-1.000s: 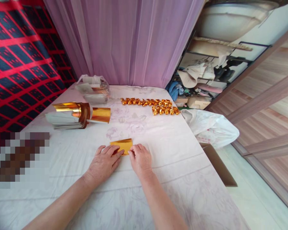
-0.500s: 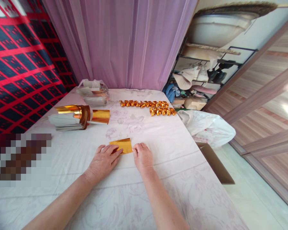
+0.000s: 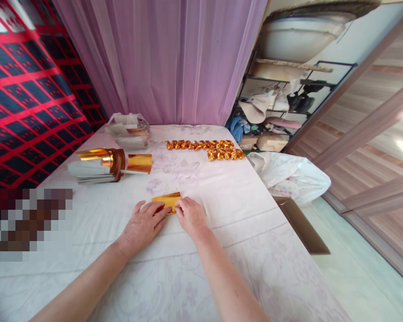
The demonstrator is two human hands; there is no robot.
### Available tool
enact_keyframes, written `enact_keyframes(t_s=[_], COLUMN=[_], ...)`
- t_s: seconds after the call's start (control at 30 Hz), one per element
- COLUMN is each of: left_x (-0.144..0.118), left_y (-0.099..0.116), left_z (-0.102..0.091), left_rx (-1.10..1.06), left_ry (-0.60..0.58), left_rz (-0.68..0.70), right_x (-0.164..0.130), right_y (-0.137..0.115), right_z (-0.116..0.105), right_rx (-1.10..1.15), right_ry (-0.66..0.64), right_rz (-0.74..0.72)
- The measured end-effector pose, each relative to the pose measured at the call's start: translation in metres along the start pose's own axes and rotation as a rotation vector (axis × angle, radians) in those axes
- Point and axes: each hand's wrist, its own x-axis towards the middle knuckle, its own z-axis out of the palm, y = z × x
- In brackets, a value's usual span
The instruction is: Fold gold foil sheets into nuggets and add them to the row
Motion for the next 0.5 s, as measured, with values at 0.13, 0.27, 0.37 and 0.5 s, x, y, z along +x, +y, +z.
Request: enact_keyframes(t_s=[0.13, 0.27, 0.37, 0.5], left_x=[-0.0031, -0.0046, -0.0040, -0.0030], left_y=[-0.0023, -0.0036, -0.0028, -0.0009], left_z=[-0.0033, -0.0052, -0.0058, -0.0069], left_rx=[-0.007, -0.009, -0.001, -0.008], left_ry=[-0.021, -0.085, -0.119, -0.093], left_rz=[0.051, 0.070, 0.071, 0.071], right_x=[-0.0014, -0.0016, -0.0018, -0.0024], right_y=[0.0008, -0.0005, -0.0011, 0.0000], right_z=[-0.0031, -0.0035, -0.0034, -0.0031], right_rx=[-0.024, -0.062, -0.066, -0.054], right_ry=[-0.010, -0.021, -0.030, -0.026], right_rz=[0.008, -0.004, 0.001, 0.005])
